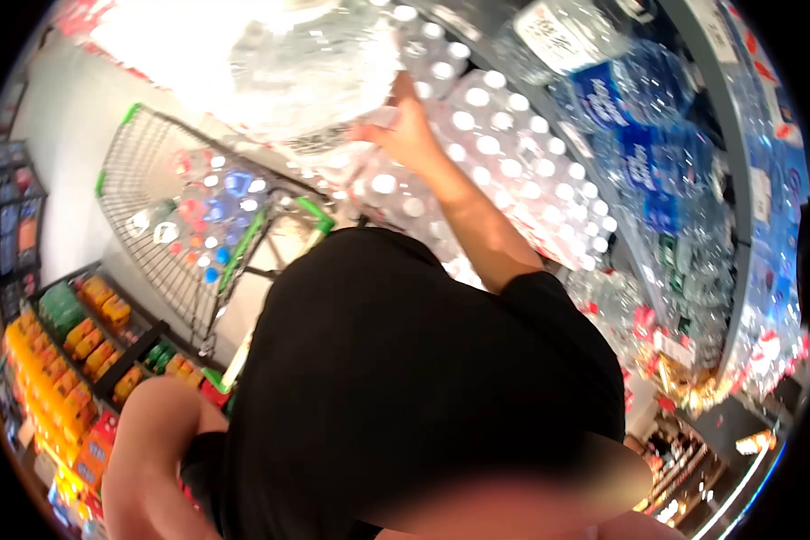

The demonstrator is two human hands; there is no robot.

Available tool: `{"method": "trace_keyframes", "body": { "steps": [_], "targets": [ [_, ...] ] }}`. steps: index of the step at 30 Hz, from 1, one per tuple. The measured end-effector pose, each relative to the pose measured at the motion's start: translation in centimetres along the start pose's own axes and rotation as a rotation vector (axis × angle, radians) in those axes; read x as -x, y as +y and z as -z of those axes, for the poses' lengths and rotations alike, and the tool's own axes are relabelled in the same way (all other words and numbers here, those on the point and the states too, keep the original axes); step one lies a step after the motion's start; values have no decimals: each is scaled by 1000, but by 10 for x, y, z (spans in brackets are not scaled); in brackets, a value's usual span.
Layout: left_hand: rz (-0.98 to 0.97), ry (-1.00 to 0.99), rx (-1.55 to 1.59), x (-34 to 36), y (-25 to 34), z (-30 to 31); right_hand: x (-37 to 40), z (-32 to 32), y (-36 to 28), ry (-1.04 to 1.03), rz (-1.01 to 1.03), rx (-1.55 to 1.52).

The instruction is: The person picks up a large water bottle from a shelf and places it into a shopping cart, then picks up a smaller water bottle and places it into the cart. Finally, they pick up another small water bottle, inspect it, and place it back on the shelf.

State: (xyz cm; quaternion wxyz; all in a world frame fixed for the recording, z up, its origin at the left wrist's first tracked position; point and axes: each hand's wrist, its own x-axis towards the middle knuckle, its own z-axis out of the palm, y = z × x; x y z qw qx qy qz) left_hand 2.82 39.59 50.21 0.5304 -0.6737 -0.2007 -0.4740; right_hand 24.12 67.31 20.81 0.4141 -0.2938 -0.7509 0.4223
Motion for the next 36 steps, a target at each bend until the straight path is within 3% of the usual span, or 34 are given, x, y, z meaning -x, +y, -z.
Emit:
{"method": "trace_keyframes", "body": {
  "steps": [3, 5, 7, 8, 9, 10, 11, 20, 36],
  "targets": [
    [846, 89, -26, 54, 23, 0, 3, 0, 3, -31, -112, -74],
    [1505, 257, 351, 93, 37, -27, 7, -1, 5, -41, -178, -112],
    [2068, 249, 770, 126, 56, -53, 8, -3, 11, -11, -136, -172],
    [2070, 408, 1075, 154, 68, -63, 8, -4, 12, 11, -95, -150],
    [2264, 536, 1203, 164, 80, -68, 6, -6, 9, 3, -84, -174],
    [2261, 694, 1327, 172, 89, -73, 5, -4, 5, -3, -76, -188],
    [2293, 727, 1383, 174, 96, -74, 6, -3, 2, -6, -71, -196],
    [2152, 504, 1599, 155, 114, -84, 6, -4, 2, 8, -61, -143],
    [2049, 444, 1706, 136, 120, -87, 6, -4, 11, 11, -36, -114]
  ]
}}
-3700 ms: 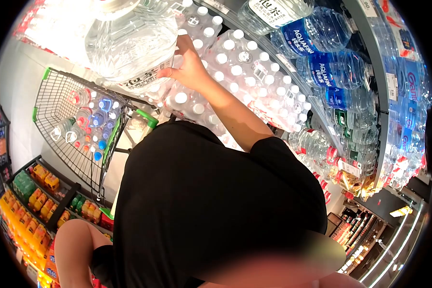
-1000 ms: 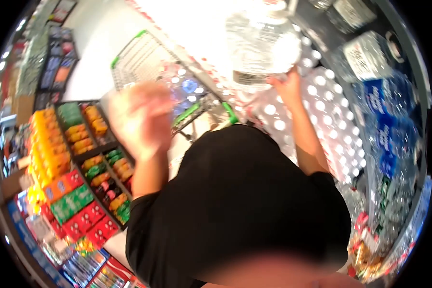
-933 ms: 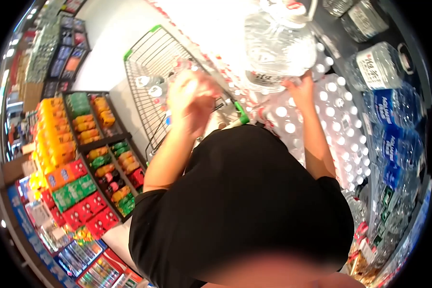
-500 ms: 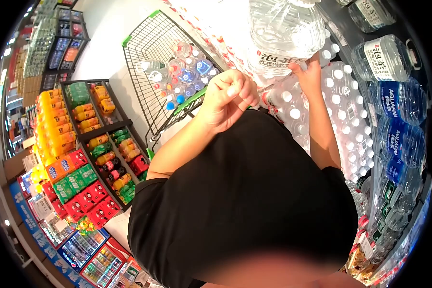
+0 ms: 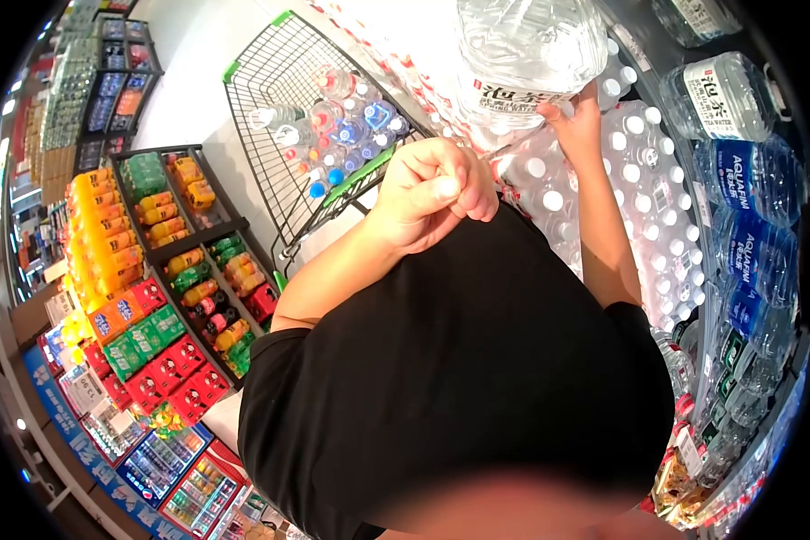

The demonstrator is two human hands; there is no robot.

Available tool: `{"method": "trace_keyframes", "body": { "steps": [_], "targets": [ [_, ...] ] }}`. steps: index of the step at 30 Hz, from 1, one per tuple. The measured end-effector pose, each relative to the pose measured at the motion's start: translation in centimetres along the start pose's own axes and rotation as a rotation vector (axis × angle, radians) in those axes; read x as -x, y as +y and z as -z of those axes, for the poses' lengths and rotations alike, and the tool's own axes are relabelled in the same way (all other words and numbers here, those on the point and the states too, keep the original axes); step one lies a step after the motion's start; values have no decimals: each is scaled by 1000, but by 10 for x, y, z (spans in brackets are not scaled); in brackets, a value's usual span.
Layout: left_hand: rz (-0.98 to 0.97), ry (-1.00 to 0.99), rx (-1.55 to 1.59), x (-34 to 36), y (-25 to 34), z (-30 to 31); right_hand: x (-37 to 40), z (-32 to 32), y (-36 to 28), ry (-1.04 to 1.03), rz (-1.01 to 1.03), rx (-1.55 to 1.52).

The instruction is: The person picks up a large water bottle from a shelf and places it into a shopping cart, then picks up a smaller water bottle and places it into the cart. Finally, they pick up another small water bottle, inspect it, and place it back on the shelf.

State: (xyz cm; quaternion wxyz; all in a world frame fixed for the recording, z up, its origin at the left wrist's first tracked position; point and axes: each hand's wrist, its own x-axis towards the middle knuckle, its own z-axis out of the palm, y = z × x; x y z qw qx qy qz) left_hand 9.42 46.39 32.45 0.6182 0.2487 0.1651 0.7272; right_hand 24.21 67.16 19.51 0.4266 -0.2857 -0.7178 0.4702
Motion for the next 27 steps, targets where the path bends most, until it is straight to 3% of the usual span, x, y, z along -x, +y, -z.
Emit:
{"method": "trace_keyframes", "body": {
  "steps": [17, 23, 27],
  "targets": [
    [32, 42, -121, -1, -4, 3, 1, -1, 3, 16, 8, 0],
    [143, 47, -54, -9, -6, 11, 1, -1, -2, 5, 8, -7],
    [249, 161, -64, -11, -8, 6, 1, 0, 3, 7, 18, -12]
  ]
}}
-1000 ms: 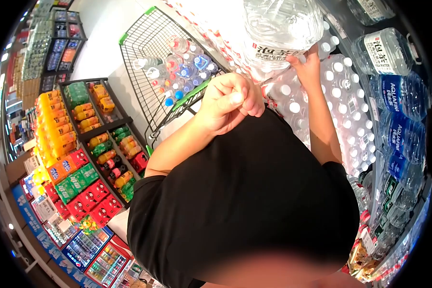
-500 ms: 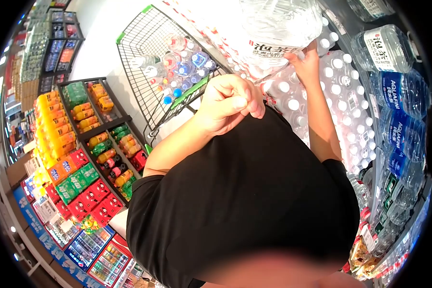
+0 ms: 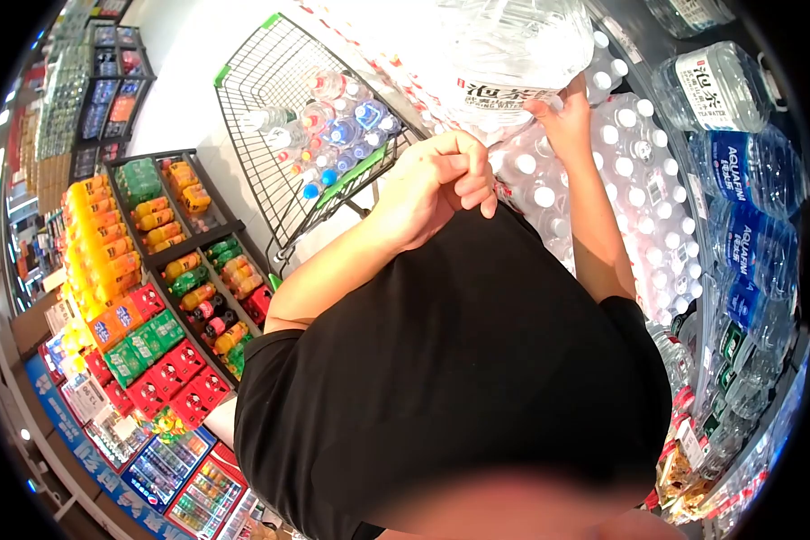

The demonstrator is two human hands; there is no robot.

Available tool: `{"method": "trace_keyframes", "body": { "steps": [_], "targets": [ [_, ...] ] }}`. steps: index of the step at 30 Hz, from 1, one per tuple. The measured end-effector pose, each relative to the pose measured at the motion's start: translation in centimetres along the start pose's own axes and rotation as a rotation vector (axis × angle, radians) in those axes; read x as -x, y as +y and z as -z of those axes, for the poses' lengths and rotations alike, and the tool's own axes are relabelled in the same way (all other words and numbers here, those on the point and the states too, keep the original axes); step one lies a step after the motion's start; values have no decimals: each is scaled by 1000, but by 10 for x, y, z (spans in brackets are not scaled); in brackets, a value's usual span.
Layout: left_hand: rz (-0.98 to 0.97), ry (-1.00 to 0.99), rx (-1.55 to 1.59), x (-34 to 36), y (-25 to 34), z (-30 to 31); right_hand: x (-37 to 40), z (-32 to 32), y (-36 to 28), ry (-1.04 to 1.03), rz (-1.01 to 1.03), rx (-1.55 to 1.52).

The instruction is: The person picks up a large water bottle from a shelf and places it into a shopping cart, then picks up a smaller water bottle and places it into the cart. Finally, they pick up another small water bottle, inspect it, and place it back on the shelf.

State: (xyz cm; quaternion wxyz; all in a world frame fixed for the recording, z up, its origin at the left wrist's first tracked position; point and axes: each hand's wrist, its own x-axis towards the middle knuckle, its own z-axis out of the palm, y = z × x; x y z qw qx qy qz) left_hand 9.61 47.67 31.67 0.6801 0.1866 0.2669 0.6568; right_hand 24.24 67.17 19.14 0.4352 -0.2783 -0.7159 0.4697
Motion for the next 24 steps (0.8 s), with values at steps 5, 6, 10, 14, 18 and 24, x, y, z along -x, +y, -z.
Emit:
{"method": "trace_keyframes", "body": {
  "steps": [5, 6, 10, 14, 18, 24],
  "targets": [
    [-54, 74, -119, 3, -2, -7, -1, -1, -2, 12, -5, 6],
    [-49, 32, -94, 3, -2, -1, -2, -2, -4, 14, -10, 3],
    [-33, 75, -108, 3, -1, -4, -2, -1, -4, 19, -16, 11],
    [-141, 38, -151, 0, -6, 5, -2, -2, -6, 24, 2, 12],
    [-247, 51, -159, -6, -14, 20, -2, 0, 2, 21, 41, 44],
    [-309, 91, -261, -16, -8, 41, -3, 3, 0, -4, 35, 74]
  ]
}}
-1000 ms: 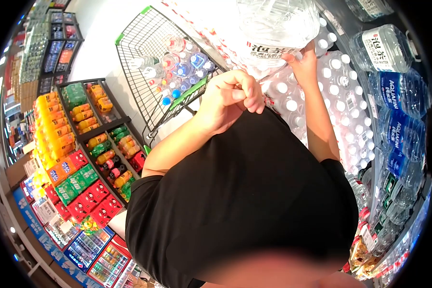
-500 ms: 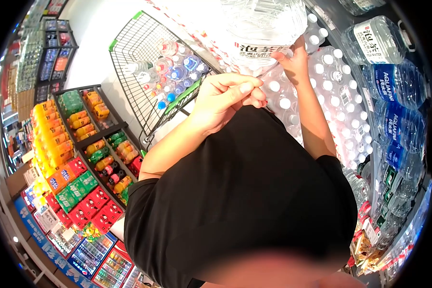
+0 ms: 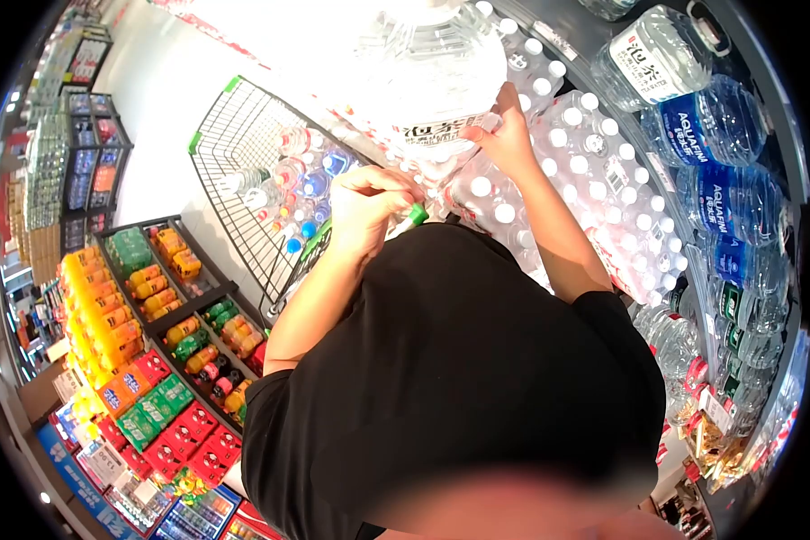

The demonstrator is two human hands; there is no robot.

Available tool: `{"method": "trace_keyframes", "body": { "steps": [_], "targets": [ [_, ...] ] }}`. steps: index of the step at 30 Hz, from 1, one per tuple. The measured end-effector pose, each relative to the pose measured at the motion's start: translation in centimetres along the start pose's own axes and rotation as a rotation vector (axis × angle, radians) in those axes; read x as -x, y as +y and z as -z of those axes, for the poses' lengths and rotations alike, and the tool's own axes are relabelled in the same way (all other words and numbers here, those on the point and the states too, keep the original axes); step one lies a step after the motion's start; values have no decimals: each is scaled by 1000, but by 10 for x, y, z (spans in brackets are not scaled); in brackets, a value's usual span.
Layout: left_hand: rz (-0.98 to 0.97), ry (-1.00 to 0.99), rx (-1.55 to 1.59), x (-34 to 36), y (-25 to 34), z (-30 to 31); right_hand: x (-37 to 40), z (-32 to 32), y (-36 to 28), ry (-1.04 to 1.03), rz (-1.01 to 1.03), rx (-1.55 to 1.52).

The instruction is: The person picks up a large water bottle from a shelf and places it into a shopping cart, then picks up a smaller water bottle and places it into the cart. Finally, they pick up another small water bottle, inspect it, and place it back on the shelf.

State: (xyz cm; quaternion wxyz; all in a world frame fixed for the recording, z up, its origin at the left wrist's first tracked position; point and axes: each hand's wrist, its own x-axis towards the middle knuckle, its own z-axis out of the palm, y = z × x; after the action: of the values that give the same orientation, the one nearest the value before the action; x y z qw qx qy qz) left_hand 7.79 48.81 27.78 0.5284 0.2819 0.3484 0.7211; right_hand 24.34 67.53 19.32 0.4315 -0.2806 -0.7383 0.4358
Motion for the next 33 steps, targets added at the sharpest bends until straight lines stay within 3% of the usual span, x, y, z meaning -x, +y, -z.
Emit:
{"method": "trace_keyframes", "body": {
  "steps": [9, 17, 21, 25, 33],
  "targets": [
    [-231, 239, -255, -37, 16, 50, 0, 0, -7, 5, -7, 38],
    [-136, 466, -372, -77, 16, 69, 0, 1, -6, -4, -5, 40],
    [-195, 411, -376, -90, 4, 75, 1, 1, -10, -12, -25, 36],
    [-152, 550, -353, -105, -2, 77, 1, -1, -5, 16, 1, 27],
    [-230, 435, -411, -133, -6, 68, 1, 0, -7, 6, -15, 33]
  ]
}}
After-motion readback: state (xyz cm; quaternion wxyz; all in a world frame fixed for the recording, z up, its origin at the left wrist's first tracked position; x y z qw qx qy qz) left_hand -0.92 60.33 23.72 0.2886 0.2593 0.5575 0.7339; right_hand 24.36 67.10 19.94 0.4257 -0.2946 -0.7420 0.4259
